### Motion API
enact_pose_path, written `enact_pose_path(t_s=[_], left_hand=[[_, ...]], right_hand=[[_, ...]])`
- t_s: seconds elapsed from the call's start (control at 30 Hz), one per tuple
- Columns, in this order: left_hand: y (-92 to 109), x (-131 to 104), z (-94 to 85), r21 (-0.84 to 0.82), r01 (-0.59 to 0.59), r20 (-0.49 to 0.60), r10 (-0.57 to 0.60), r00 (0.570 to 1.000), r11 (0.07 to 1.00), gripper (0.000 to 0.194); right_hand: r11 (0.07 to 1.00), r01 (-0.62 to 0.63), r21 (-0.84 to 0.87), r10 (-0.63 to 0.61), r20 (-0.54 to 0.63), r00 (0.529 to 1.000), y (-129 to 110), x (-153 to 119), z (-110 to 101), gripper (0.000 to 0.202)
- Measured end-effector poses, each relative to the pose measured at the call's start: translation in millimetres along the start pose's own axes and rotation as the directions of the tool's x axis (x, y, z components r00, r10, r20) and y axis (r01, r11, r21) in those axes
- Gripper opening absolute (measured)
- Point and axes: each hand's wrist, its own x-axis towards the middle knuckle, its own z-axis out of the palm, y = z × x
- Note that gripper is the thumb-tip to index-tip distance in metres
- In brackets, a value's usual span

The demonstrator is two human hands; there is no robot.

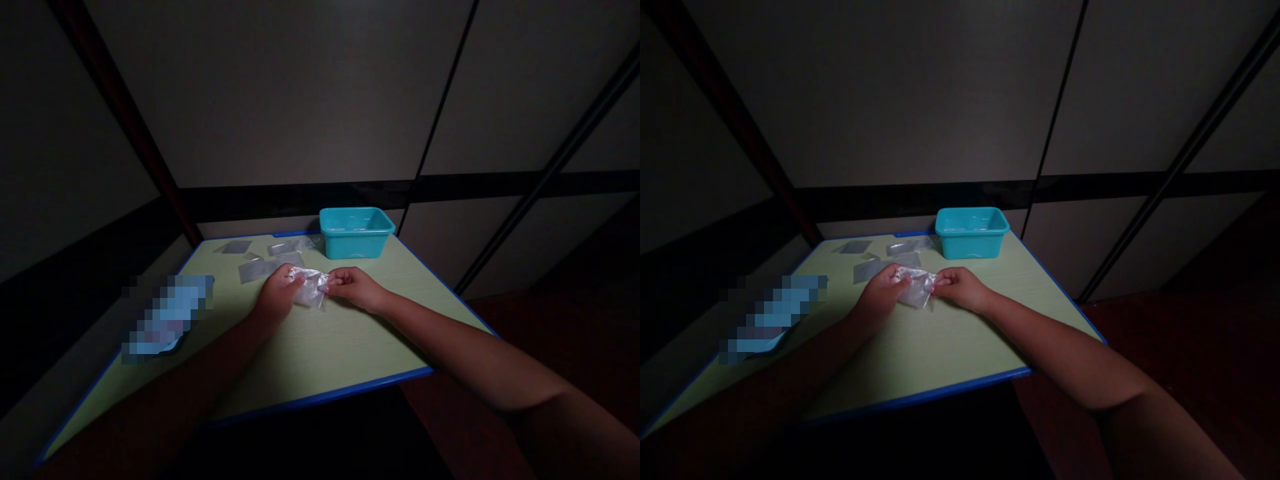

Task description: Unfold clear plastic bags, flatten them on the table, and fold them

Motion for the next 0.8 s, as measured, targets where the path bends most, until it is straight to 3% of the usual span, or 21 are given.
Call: enact_pose_path(t_s=[0.13,0.33,0.47,0.63,0.8], left_hand=[[-2,-1,2.7,-0.022,-0.035,-0.018,0.034,0.999,0.999,0.027],[3,-5,8.0,-0.171,-0.004,0.05,0.013,0.999,0.985,0.063],[3,-7,9.0,-0.217,0.009,0.064,0.005,0.998,0.976,0.074],[3,-6,7.5,-0.264,0.027,0.044,-0.016,0.999,0.964,0.059],[3,-5,8.7,-0.321,0.076,0.097,-0.047,0.994,0.944,0.041]], right_hand=[[0.999,0.004,0.035,-0.003,-0.017,1.0,1,1,4,0.039],[0.985,-0.048,0.165,0.057,-0.051,0.997,-6,-1,14,0.041],[0.975,-0.073,0.208,0.098,-0.11,0.989,-9,-1,15,0.042],[0.983,-0.027,0.18,0.051,-0.134,0.99,-7,0,11,0.039],[0.981,0.052,0.187,-0.023,-0.155,0.988,-5,0,8,0.041]])
